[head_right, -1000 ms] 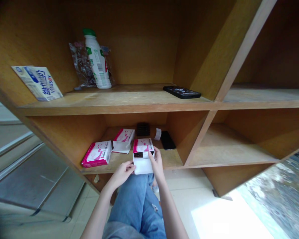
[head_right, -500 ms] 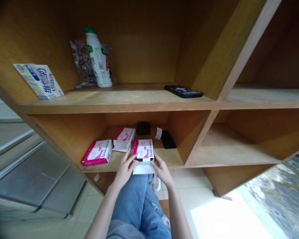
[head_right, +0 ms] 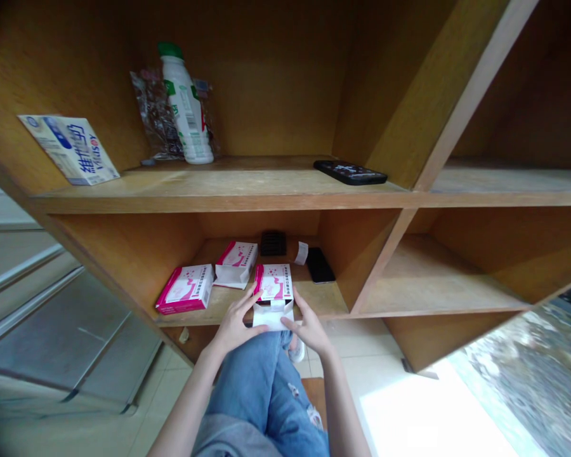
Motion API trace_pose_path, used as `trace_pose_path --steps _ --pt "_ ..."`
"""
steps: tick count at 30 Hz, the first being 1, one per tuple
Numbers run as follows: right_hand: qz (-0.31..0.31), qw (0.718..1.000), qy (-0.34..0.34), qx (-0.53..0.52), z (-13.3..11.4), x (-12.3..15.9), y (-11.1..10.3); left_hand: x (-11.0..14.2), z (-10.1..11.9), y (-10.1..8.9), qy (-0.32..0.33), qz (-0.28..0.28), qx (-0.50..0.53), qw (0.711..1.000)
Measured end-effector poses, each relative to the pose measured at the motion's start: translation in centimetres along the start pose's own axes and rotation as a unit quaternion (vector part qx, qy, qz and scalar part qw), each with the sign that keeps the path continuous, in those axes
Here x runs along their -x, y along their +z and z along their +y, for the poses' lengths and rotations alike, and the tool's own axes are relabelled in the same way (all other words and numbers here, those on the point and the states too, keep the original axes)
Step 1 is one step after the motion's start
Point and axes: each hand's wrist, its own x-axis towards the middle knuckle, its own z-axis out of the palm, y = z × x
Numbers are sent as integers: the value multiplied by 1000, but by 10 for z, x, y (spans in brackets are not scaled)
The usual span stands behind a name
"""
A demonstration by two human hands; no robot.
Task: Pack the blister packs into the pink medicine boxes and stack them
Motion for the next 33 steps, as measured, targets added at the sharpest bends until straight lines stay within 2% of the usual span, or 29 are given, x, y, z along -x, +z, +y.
trace_pose_path --steps 2,4,10,25,33 --pt "-45 999 -3 1 -1 1 -8 2 -1 -4 5 -26 -2 1000" --pt "-59 998 -9 2 -2 2 -11 2 -1 -6 4 -32 1 999" --pt "-21 999 -17 -37 3 3 -3 1 -1 1 -13 9 14 1000" --pt "45 996 39 -72 2 1 8 -5 2 12 -32 94 21 995" --pt "106 992 18 -64 7 -3 16 -10 4 16 -44 131 47 989"
